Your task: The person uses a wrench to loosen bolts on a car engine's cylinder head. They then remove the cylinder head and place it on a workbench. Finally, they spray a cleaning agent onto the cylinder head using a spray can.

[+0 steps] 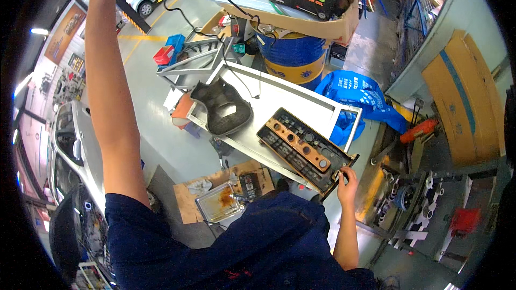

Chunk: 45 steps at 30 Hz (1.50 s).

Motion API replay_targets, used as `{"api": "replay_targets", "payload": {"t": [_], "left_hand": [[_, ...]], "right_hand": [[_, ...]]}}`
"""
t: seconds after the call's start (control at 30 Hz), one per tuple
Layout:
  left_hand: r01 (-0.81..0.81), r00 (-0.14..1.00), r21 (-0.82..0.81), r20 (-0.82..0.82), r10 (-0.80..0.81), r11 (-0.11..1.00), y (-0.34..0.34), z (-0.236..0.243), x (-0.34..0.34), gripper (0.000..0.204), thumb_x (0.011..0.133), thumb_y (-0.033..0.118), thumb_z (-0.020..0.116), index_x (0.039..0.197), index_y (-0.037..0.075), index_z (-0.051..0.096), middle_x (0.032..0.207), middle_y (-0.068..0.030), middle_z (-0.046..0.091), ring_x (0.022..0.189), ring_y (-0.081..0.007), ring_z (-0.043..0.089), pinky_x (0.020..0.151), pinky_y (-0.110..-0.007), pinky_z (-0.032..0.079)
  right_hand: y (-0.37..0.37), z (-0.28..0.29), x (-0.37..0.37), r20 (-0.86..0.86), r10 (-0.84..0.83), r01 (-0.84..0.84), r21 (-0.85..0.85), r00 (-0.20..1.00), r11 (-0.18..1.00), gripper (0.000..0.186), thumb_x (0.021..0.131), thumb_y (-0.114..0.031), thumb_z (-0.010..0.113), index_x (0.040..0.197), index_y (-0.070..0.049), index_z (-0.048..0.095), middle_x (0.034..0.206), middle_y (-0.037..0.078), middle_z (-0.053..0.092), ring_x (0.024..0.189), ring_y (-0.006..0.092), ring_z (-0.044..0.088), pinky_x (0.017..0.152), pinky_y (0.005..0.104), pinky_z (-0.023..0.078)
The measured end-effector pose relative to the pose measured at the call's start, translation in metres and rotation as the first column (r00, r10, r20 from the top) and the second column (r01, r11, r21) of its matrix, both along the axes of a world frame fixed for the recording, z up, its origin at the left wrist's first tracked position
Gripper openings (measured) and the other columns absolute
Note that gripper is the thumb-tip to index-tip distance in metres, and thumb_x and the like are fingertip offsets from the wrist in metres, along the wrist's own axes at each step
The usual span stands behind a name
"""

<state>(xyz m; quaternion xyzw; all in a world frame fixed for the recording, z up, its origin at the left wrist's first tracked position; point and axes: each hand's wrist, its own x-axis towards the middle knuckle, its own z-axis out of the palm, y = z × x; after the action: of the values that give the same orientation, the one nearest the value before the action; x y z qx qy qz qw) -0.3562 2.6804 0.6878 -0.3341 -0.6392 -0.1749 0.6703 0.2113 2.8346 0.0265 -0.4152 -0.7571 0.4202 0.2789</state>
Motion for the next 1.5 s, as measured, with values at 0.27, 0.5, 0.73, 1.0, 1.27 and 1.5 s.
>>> {"api": "replay_targets", "payload": {"t": [0.27,0.5,0.73,1.0,1.27,1.5], "left_hand": [[0.248,0.782,0.101,0.566,-0.261,0.963,0.008,-0.046,-0.006,0.039,0.102,0.035,0.065,0.113,-0.003,0.068,0.099,-0.0211,0.075,0.092,-0.0305,0.072,0.083,-0.044,0.054],[0.395,0.581,-0.051,0.787,-0.207,0.917,0.041,-0.158,-0.012,0.045,0.102,0.045,0.064,0.109,0.002,0.072,0.084,-0.0137,0.073,0.074,-0.0250,0.070,0.070,-0.041,0.053],[0.396,0.390,-0.233,0.918,0.067,0.888,0.067,-0.291,-0.008,0.042,0.100,0.038,0.066,0.120,0.001,0.068,0.103,-0.0272,0.074,0.102,-0.0453,0.071,0.089,-0.051,0.055],[0.308,0.124,-0.092,0.991,0.056,0.947,0.037,-0.513,-0.034,0.034,0.095,0.032,0.075,0.097,-0.001,0.066,0.080,-0.0150,0.071,0.073,-0.0263,0.073,0.069,-0.041,0.056],[0.093,-0.657,0.446,0.700,-0.282,0.890,0.024,-0.696,-0.029,0.030,0.095,0.012,0.073,0.106,-0.014,0.063,0.081,-0.0120,0.070,0.066,-0.0187,0.068,0.054,-0.031,0.049],[0.203,-0.555,0.345,0.812,-0.183,0.916,0.008,-0.687,0.026,0.030,0.099,0.014,0.070,0.117,-0.009,0.064,0.088,-0.0067,0.067,0.070,-0.0124,0.060,0.060,-0.028,0.049]], "right_hand": [[-0.007,-0.002,-0.008,-0.072,0.097,-0.098,-0.014,0.993,0.995,0.015,0.097,-0.001,0.066,0.111,0.002,0.070,0.120,0.017,0.070,0.112,0.0314,0.069,0.099,0.0393,0.054],[0.003,0.016,-0.001,-0.014,0.066,-0.066,0.000,0.998,0.998,0.014,0.093,-0.003,0.072,0.106,0.002,0.073,0.116,0.019,0.072,0.112,0.0354,0.068,0.101,0.0417,0.052],[0.002,0.012,0.000,0.007,0.017,-0.017,0.017,1.000,1.000,0.018,0.093,-0.004,0.072,0.110,0.002,0.073,0.119,0.018,0.072,0.113,0.0355,0.068,0.101,0.0420,0.052],[-0.020,0.019,-0.009,0.001,-0.102,0.102,-0.010,0.995,0.995,0.024,0.093,-0.005,0.071,0.116,0.001,0.072,0.125,0.019,0.071,0.120,0.0355,0.066,0.104,0.0424,0.051],[-0.035,0.004,0.006,0.006,-0.281,0.279,-0.134,0.960,0.951,0.031,0.093,-0.005,0.072,0.124,-0.003,0.071,0.123,0.018,0.070,0.111,0.0310,0.070,0.091,0.0385,0.059],[-0.058,-0.004,0.025,0.016,-0.409,0.392,-0.318,0.913,0.863,0.028,0.098,-0.007,0.070,0.125,-0.002,0.071,0.113,0.014,0.077,0.100,0.0233,0.074,0.090,0.0361,0.058]]}}
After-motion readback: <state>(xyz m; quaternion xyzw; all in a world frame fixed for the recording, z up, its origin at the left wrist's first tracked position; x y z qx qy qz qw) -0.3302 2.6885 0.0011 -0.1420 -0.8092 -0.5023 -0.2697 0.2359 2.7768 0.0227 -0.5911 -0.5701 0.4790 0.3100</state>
